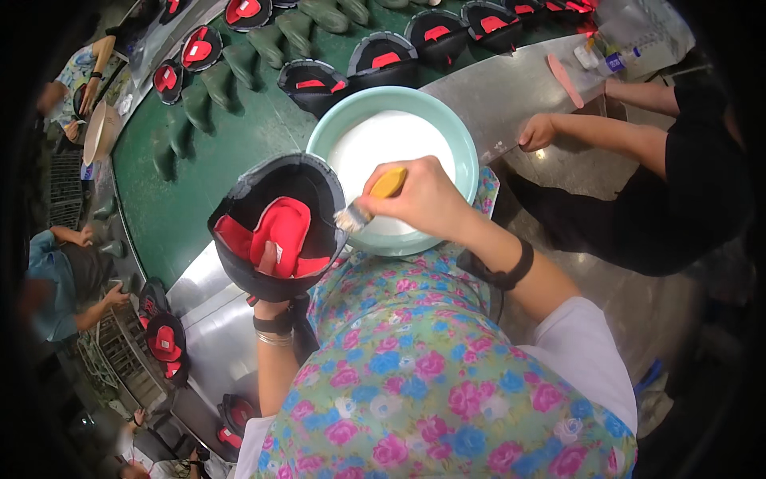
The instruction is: The recorder uses a brush to apply a white adhesive to the interior edges and seams of black and red shoe uppers before placing them on a tray.
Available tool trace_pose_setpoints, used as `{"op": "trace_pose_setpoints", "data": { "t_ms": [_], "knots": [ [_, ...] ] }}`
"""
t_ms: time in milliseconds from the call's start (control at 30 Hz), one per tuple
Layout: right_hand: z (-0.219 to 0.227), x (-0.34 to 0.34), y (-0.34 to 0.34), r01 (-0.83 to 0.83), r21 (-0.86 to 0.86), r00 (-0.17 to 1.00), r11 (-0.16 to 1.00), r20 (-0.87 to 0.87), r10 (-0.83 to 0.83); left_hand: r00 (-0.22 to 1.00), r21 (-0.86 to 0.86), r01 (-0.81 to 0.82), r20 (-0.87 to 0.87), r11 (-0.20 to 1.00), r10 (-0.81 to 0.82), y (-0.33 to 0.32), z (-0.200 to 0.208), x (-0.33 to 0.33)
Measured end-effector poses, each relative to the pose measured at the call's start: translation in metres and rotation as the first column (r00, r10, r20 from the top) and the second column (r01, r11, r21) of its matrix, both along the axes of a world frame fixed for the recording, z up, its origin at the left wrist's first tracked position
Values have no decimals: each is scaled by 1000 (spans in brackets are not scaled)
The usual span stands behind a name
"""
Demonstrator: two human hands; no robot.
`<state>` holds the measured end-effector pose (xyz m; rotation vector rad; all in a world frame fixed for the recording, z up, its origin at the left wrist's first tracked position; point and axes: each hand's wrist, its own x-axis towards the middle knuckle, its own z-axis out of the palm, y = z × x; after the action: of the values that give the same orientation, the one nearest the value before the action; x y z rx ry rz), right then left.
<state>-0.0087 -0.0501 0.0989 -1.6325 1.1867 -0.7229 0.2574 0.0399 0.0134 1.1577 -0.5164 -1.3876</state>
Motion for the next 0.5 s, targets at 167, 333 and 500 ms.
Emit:
{"op": "trace_pose_setpoints", "data": {
  "t_ms": [167, 333, 500],
  "knots": [
    [10, 10, -17, 110, -167, 994, 980, 9, -110, 977, -56, -211, 6, 976, 212, 27, -47, 34],
    [38, 25, -24, -76, -231, 977, 970, 177, 119, 722, -63, 229, -658, 971, -213, 17, -44, 56],
    [67, 67, -1, -495, -284, 796, 821, 230, 560, 957, -147, 231, -147, 962, -252, 26, 18, -12]
  ]
}}
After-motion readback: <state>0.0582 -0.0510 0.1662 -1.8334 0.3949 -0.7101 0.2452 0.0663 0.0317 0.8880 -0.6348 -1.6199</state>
